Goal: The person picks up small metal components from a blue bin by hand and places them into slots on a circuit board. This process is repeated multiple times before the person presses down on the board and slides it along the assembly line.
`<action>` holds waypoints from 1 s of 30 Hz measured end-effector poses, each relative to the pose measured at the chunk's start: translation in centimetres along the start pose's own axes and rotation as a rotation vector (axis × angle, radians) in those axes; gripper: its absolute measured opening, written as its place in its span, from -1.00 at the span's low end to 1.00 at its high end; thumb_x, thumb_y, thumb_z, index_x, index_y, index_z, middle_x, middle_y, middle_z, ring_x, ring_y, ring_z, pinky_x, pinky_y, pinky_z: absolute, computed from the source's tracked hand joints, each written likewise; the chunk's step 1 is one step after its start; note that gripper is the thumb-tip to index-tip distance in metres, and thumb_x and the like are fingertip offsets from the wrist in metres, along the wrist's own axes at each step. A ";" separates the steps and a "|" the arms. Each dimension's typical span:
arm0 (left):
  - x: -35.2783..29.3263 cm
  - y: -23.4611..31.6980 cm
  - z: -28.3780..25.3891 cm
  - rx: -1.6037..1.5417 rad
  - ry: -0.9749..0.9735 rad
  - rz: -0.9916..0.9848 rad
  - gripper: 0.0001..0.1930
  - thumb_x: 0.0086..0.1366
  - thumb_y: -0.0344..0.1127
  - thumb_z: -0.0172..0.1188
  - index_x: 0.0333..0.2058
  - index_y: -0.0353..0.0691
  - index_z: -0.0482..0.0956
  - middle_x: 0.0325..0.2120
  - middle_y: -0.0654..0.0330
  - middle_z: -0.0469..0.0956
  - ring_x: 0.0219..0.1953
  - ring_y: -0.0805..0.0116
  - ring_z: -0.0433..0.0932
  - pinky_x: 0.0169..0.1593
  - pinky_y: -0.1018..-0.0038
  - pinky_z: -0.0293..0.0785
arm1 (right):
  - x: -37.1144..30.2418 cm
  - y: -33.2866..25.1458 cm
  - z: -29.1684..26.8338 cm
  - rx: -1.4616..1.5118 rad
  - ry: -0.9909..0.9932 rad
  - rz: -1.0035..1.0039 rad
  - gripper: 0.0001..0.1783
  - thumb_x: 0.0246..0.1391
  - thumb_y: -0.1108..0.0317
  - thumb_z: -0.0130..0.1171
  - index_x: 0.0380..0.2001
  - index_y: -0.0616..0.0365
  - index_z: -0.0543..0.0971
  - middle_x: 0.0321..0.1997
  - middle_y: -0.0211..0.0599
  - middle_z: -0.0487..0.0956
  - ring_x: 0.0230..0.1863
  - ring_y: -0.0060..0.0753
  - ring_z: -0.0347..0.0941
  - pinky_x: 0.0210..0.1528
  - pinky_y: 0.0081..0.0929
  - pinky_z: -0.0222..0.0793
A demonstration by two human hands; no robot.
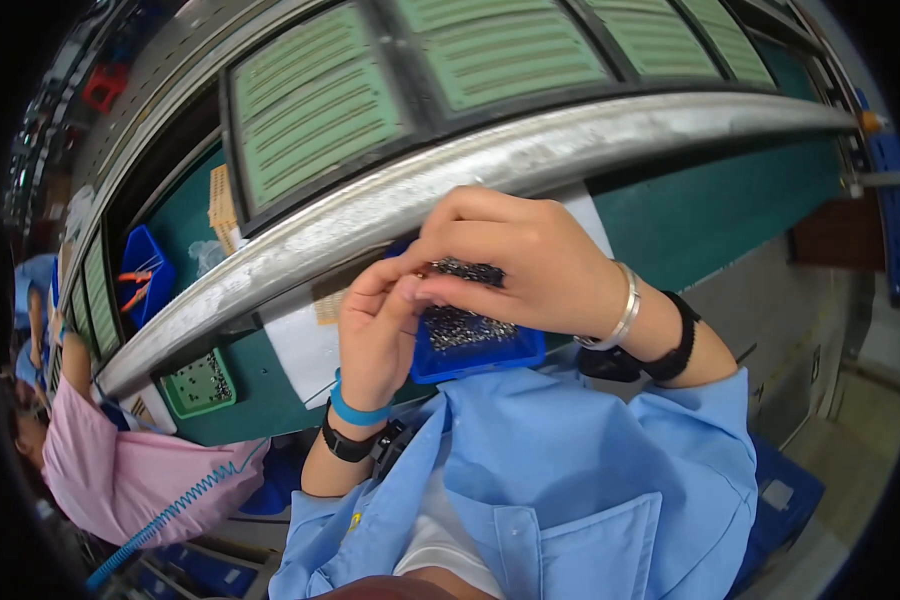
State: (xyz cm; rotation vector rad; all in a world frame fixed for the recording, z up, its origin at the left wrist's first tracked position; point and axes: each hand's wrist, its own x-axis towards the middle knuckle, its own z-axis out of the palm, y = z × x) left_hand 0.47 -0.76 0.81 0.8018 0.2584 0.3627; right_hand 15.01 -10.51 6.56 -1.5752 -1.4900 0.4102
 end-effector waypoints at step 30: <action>-0.4 0.9 -1.2 0.087 -0.092 -0.213 -0.84 0.22 -0.49 0.02 -0.21 -0.39 0.43 -0.36 0.22 0.51 -0.27 0.52 0.51 -0.18 0.64 0.42 | 2.7 -1.9 -0.8 -0.294 -0.253 -0.103 -0.80 -0.34 0.59 0.22 -0.52 0.14 0.48 -0.48 -0.36 0.45 -0.49 -0.36 0.42 -0.49 -0.53 0.34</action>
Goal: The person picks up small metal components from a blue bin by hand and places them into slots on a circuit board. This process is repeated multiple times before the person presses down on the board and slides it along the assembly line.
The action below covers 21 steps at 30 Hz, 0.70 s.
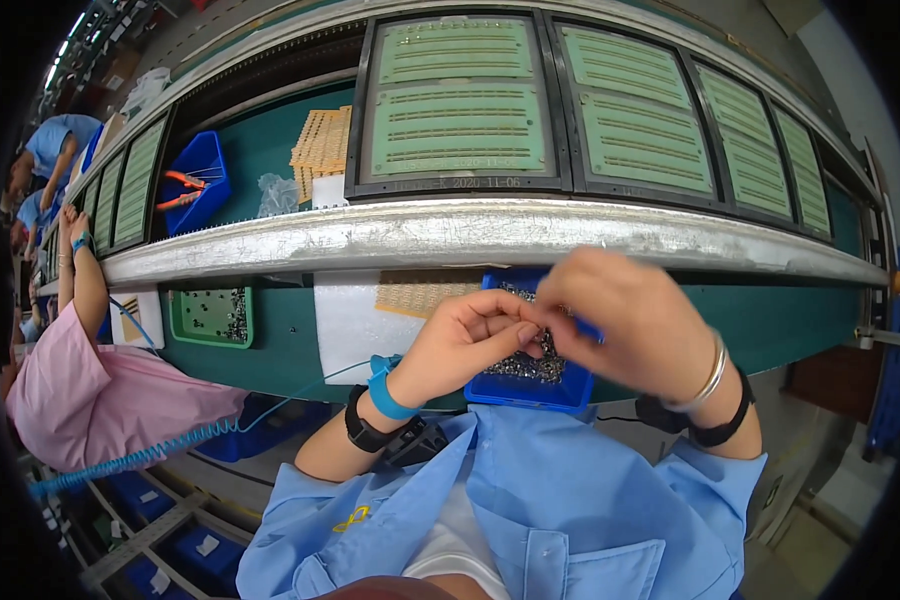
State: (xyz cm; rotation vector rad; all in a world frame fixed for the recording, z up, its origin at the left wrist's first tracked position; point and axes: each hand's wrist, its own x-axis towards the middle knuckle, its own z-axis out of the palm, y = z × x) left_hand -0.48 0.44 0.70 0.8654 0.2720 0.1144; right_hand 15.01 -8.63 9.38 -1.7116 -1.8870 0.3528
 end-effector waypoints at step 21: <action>-0.1 -0.5 0.0 0.353 -0.042 0.203 -0.85 0.16 -0.54 0.10 -0.27 -0.34 0.53 -0.33 0.22 0.47 -0.29 0.50 0.51 -0.20 0.61 0.46 | 22.5 12.3 3.3 -0.294 0.068 0.140 -0.80 -0.03 0.30 0.11 -0.46 0.23 0.54 -0.54 -0.24 0.53 -0.50 -0.36 0.46 -0.36 -0.50 0.40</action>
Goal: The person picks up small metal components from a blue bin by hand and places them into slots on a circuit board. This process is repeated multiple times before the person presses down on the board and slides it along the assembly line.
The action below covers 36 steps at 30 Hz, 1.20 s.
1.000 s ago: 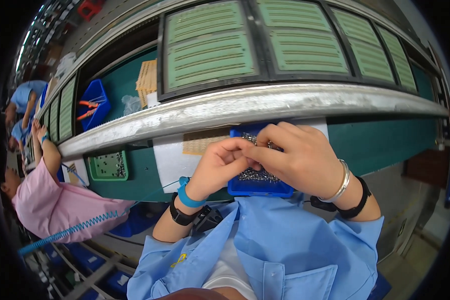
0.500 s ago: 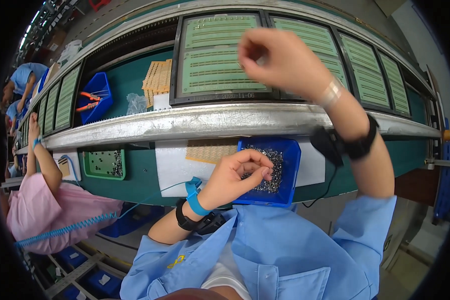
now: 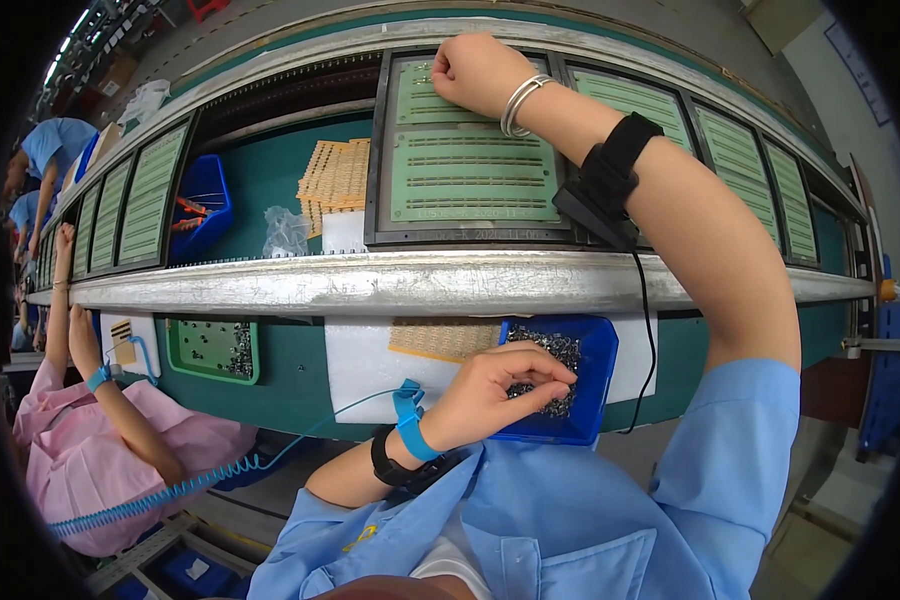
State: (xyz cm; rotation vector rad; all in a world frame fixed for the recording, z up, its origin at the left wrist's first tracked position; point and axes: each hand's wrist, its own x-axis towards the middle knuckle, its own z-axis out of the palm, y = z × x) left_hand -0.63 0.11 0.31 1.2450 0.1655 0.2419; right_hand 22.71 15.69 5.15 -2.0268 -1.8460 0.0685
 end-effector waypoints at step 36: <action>-0.8 -0.4 0.9 0.299 0.129 0.251 -0.86 0.15 -0.41 0.13 -0.30 -0.28 0.56 -0.39 0.16 0.49 -0.35 0.29 0.50 -0.29 0.49 0.41 | -10.2 -6.3 -6.3 0.020 -0.122 -0.159 -0.89 -0.05 0.35 0.14 -0.47 0.15 0.49 -0.53 -0.22 0.43 -0.54 -0.26 0.34 -0.48 -0.43 0.27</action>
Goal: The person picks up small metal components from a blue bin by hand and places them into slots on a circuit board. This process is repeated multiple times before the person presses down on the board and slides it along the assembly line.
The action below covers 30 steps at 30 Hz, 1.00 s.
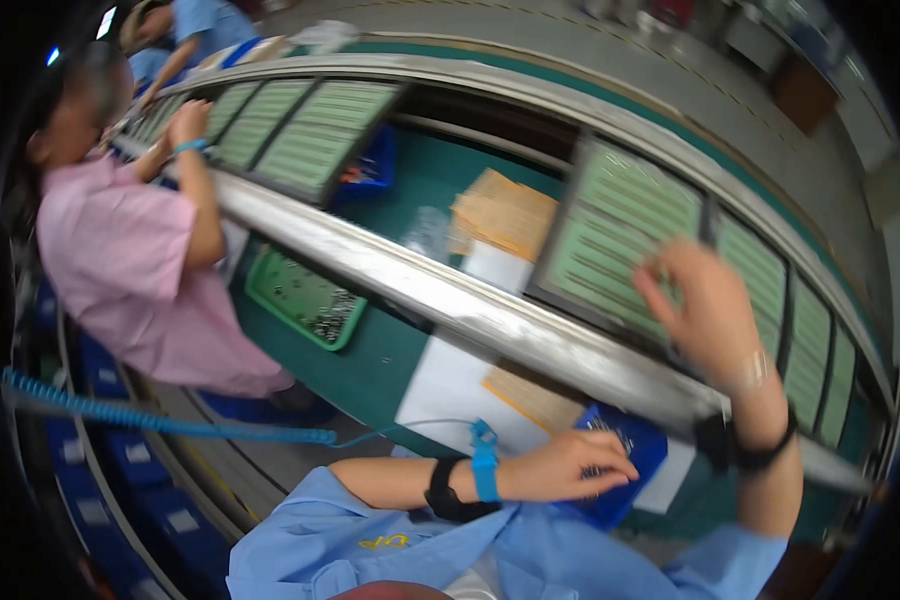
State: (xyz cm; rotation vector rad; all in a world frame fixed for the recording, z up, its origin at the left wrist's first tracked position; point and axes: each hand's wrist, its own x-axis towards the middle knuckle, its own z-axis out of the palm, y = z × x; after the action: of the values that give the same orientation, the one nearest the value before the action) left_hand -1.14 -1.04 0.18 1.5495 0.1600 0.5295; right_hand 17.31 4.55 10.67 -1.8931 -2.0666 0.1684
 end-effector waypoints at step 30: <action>0.8 0.0 -0.1 -0.156 -0.061 -0.095 -0.84 0.16 -0.46 0.12 -0.26 -0.32 0.54 -0.37 0.21 0.51 -0.32 0.51 0.51 -0.24 0.63 0.45 | -0.9 -2.5 4.7 0.022 0.069 -0.114 -0.85 -0.09 0.38 0.13 -0.36 0.04 0.56 -0.37 -0.41 0.51 -0.27 -0.32 0.40 -0.23 -0.39 0.16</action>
State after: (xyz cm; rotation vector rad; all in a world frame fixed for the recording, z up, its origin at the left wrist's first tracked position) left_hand -0.52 -0.59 0.32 1.3967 0.1415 0.4095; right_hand 13.54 4.05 6.91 -1.7376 -2.1105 0.0965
